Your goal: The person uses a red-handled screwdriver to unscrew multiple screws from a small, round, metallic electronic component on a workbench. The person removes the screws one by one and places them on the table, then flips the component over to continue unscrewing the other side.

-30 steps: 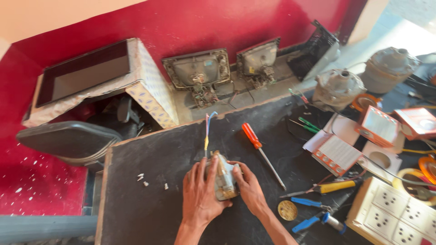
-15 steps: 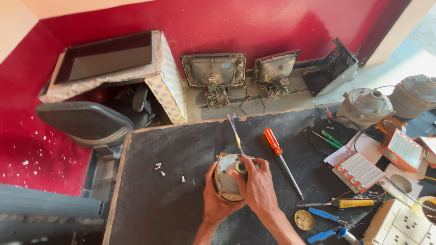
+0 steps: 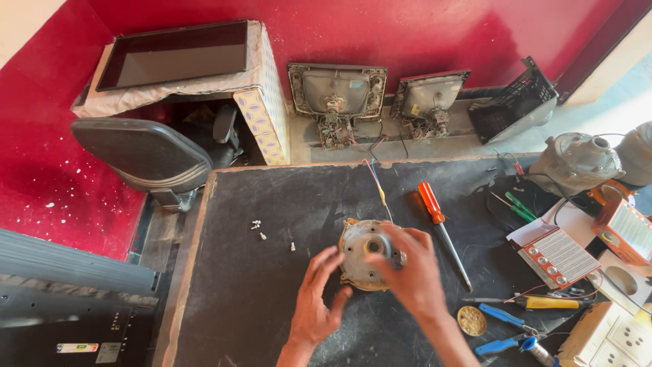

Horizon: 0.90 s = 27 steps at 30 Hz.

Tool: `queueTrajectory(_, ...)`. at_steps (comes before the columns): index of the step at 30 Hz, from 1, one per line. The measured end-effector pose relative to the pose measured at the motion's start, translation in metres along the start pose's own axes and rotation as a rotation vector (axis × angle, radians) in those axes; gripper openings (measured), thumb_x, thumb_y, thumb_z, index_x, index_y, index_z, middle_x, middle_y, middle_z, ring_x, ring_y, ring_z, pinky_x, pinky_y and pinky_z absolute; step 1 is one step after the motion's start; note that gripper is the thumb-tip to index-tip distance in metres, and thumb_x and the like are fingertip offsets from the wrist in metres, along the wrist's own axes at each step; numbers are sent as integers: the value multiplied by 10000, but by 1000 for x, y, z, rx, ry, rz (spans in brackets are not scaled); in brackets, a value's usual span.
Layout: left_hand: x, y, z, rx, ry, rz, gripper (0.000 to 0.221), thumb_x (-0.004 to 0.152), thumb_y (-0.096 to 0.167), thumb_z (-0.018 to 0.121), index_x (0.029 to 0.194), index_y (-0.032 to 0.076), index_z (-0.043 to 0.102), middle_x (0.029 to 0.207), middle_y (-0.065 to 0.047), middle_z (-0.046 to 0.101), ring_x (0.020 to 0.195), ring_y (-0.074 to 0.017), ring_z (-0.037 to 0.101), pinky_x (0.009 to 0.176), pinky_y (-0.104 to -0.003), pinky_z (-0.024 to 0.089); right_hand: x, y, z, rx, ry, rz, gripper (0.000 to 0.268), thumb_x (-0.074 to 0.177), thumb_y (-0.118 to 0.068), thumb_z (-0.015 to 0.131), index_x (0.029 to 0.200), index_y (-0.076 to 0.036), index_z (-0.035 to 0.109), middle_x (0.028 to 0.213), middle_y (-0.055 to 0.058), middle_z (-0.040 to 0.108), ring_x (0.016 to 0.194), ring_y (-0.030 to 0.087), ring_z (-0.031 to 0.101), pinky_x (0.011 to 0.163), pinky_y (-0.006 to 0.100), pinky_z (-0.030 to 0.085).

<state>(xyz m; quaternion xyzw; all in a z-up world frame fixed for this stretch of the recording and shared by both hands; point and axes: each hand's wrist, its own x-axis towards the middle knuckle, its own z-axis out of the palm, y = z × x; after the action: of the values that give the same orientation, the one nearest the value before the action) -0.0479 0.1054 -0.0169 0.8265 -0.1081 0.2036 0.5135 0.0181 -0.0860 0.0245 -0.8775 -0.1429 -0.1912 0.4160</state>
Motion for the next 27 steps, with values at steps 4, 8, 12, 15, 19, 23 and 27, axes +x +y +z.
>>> queueTrajectory(4,5,0,-10,164,-119,-29,189,934,101,708,1105,28,743,1091,-85,704,1034,-246,697,869,-364,578,-16,33,-16,320,79,395,420,935,-330,705,1268,-75,700,1217,86,751,1055,167,711,876,324,569)
queueTrajectory(8,15,-1,-20,523,-216,397,115,908,95,649,995,20,667,931,-78,626,906,-229,628,805,-368,551,-33,40,-22,213,95,460,341,965,-279,696,1246,-88,724,1131,77,801,948,156,750,829,316,593)
queueTrajectory(12,27,4,-20,733,-274,495,120,924,165,615,861,63,613,798,-58,556,802,-219,586,719,-374,520,-48,29,-29,167,20,380,317,911,-184,707,1218,-108,723,1105,64,794,886,178,764,695,342,593)
queueTrajectory(15,33,8,-18,748,-240,497,181,941,190,617,796,89,583,762,-43,552,776,-214,594,693,-377,527,-54,16,-33,84,15,-11,308,839,-90,741,1147,-110,750,1092,77,742,885,190,753,681,323,619)
queueTrajectory(19,36,7,-13,698,-189,370,273,1013,210,624,772,88,580,706,-40,571,690,-192,611,624,-356,553,-56,13,-39,-52,-26,-232,272,810,-29,740,1070,-101,769,1056,71,712,846,212,726,665,344,603)
queueTrajectory(23,38,-7,-12,605,44,165,278,1007,249,634,782,87,605,773,-51,648,710,-226,658,609,-373,556,-51,17,-42,-135,-55,-351,193,799,-61,754,989,-91,746,1014,21,707,864,220,719,674,348,590)
queueTrajectory(27,45,-48,-31,606,274,-99,178,979,252,641,913,90,668,920,-75,683,827,-301,671,683,-424,543,-46,21,-44,-123,-110,-329,149,814,-107,774,955,-84,734,1010,9,705,878,214,708,692,346,593)
